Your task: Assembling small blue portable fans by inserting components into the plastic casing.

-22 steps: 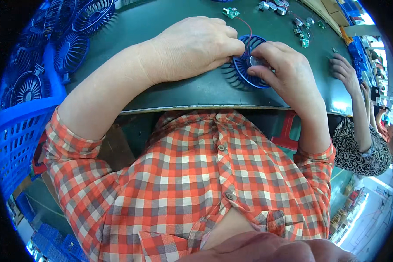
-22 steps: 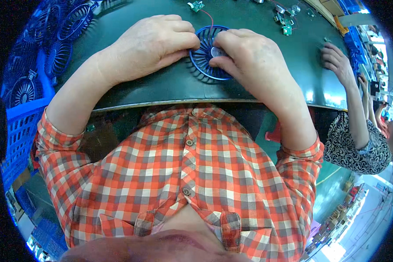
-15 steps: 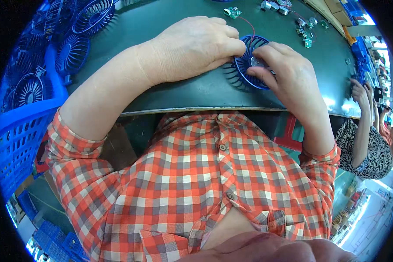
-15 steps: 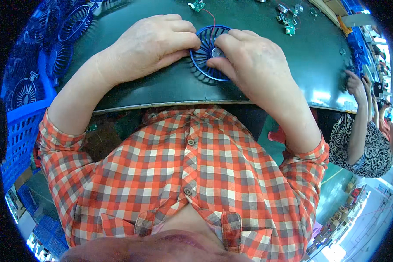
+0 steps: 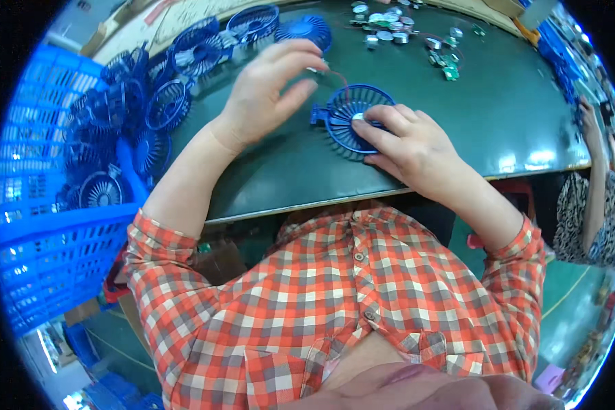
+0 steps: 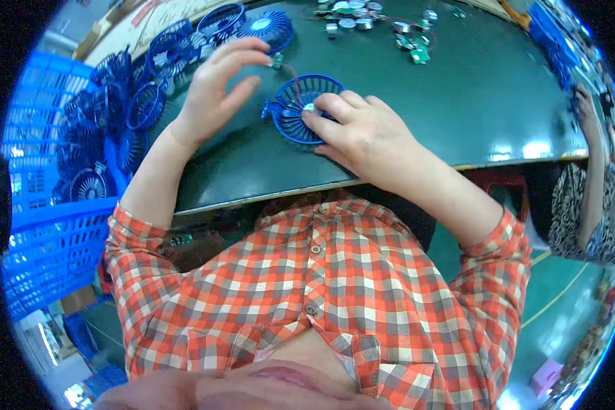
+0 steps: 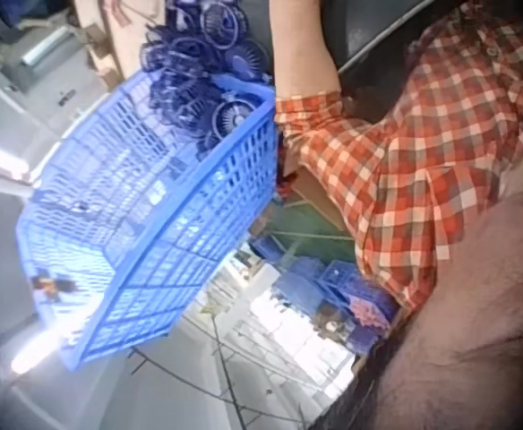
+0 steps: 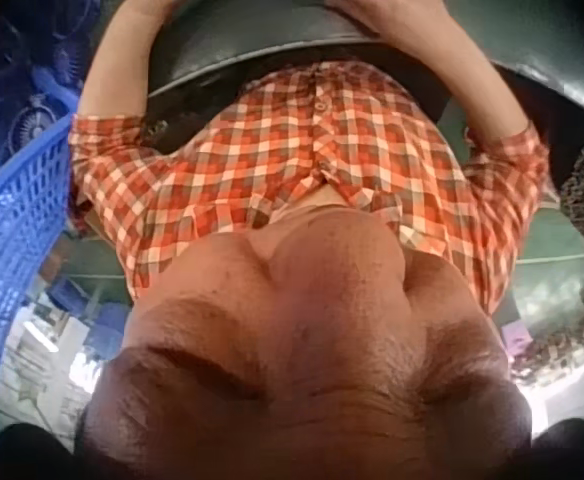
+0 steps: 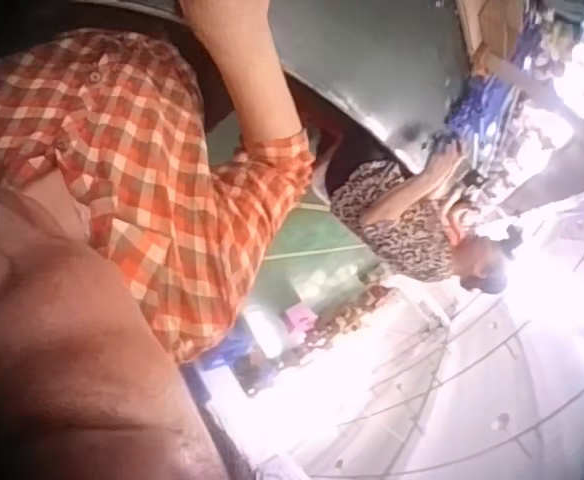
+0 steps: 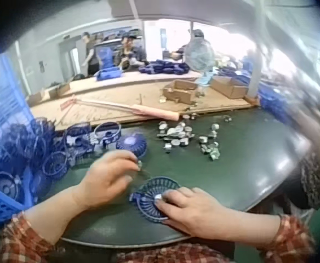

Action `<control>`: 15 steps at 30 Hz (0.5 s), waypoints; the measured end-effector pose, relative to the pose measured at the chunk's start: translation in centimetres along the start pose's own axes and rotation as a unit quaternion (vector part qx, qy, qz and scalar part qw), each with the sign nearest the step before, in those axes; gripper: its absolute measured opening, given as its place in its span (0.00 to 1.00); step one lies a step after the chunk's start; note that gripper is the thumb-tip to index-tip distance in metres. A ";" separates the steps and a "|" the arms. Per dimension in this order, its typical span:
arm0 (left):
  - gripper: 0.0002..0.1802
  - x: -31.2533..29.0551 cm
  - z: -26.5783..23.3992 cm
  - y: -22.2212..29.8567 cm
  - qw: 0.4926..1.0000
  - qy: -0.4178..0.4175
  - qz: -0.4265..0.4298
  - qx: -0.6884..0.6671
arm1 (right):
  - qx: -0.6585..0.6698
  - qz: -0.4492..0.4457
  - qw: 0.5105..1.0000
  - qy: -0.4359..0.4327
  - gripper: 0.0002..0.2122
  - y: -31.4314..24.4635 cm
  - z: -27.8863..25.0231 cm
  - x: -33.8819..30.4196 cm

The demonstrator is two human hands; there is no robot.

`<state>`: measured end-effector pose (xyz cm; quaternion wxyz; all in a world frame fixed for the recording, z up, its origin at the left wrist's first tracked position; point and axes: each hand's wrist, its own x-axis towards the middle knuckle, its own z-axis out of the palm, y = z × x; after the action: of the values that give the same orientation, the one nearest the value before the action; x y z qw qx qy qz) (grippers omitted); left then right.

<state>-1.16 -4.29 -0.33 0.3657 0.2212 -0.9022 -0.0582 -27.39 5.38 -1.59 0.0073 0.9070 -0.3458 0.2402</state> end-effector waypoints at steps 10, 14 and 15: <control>0.34 5.3 3.0 -7.8 0.963 -0.090 -0.144 0.209 | -0.033 0.031 0.990 0.132 0.24 1.0 -1.8 -2.6; 0.37 5.3 2.8 -3.5 0.919 -0.211 -0.253 0.219 | -0.071 0.189 0.956 0.212 0.19 6.4 -4.9 -5.9; 0.38 4.6 2.7 -2.2 0.922 -0.210 -0.233 0.226 | -0.088 0.242 0.942 0.212 0.15 7.8 -6.0 -6.8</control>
<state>-5.11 -8.38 0.05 0.0844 0.4846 -0.8704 0.0189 -39.27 4.72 -0.52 0.1023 0.7194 -0.5655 0.3902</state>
